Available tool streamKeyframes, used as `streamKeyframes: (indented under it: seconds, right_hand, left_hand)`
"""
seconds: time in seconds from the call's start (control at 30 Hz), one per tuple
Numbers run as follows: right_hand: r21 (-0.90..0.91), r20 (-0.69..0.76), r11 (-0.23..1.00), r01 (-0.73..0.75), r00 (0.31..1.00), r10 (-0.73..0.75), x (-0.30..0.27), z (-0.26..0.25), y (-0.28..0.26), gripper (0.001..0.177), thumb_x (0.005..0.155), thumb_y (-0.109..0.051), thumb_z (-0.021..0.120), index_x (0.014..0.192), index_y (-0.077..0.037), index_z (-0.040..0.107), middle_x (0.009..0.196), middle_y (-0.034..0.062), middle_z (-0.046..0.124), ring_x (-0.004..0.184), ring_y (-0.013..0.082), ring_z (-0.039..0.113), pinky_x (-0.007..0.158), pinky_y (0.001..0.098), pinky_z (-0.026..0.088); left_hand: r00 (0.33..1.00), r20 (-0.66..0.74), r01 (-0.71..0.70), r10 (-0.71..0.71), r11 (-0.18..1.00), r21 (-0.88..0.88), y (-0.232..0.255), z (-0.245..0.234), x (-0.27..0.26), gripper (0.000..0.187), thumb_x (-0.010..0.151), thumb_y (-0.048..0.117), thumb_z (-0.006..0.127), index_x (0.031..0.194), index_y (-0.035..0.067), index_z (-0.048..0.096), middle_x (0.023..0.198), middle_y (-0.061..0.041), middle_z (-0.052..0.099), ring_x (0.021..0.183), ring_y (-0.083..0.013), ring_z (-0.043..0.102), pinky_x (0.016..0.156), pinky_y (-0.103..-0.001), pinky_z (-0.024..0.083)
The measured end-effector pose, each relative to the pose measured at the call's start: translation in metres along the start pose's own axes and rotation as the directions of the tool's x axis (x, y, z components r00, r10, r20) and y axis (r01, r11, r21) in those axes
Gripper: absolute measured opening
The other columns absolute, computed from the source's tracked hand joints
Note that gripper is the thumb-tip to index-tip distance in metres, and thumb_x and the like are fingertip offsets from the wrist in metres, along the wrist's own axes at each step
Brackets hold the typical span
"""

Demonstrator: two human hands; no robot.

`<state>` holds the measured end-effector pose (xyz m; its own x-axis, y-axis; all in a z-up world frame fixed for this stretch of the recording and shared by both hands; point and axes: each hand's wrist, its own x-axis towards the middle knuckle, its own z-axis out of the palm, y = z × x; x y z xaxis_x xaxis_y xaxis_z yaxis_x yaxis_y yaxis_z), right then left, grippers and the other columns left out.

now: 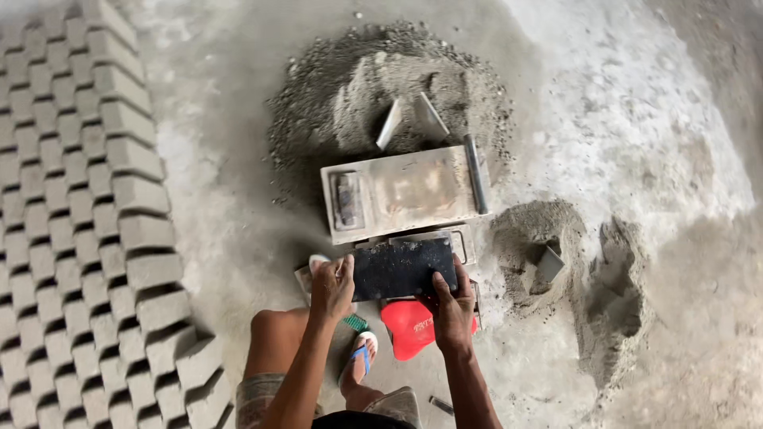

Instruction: The person scoops a cement mixture into a rectangular metal mold, levels the surface with a straight edge, and compacts it using a wooden block and a hammer. They then flip the mold to release the formed brick onto a drying area and repeat the process.

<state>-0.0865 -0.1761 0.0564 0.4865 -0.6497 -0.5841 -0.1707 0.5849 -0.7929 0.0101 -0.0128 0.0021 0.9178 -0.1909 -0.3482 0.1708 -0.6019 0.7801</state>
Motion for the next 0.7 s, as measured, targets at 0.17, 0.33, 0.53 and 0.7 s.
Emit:
streamKeyframes:
  seconds: [0.17,0.33,0.53,0.7]
  right_hand:
    - [-0.367,-0.062,0.919,0.147,0.981,-0.181,0.056,0.023,-0.044,0.046,0.083,-0.02,0.067,0.126,-0.01,0.056,0.098,0.0146,0.065,0.078,0.0208,0.064,0.07,0.0382,0.057]
    - [-0.853,-0.065,0.508,0.121,0.94,-0.334,0.152,0.017,-0.025,0.041,0.08,-0.043,0.066,0.115,-0.023,0.066,0.1,0.0063,0.058,0.078,0.0212,0.06,0.069,0.0331,0.052]
    - [-0.9,-0.003,0.404,0.163,0.925,-0.38,0.175,0.029,-0.068,0.035,0.079,-0.031,0.064,0.111,-0.015,0.067,0.092,0.0097,0.062,0.072,0.0247,0.065,0.065,0.0354,0.054]
    - [-0.908,-0.029,0.405,0.111,0.946,-0.323,0.2,0.005,-0.099,0.035,0.079,-0.026,0.063,0.111,-0.014,0.067,0.095,0.0101,0.062,0.077,0.0262,0.064,0.064,0.0327,0.055]
  left_hand:
    - [0.998,-0.019,-0.062,0.062,0.998,0.003,0.013,0.042,0.073,0.038,0.091,0.037,0.048,0.081,0.004,0.064,0.077,-0.025,0.059,0.082,-0.0448,0.06,0.077,-0.052,0.046]
    - [0.995,0.033,-0.094,0.089,0.974,0.204,0.025,0.051,0.144,0.032,0.089,0.038,0.051,0.088,0.008,0.065,0.084,-0.019,0.059,0.084,-0.0377,0.061,0.08,-0.047,0.044]
    - [0.994,0.095,0.044,-0.055,0.993,0.111,0.094,0.053,0.167,0.044,0.086,0.042,0.052,0.108,0.005,0.062,0.095,-0.022,0.061,0.091,-0.0385,0.061,0.083,-0.051,0.042]
    - [0.985,0.156,0.066,-0.07,0.997,0.033,0.112,0.093,0.17,0.045,0.084,0.035,0.057,0.11,-0.002,0.057,0.092,-0.025,0.057,0.082,-0.0394,0.063,0.069,-0.046,0.053]
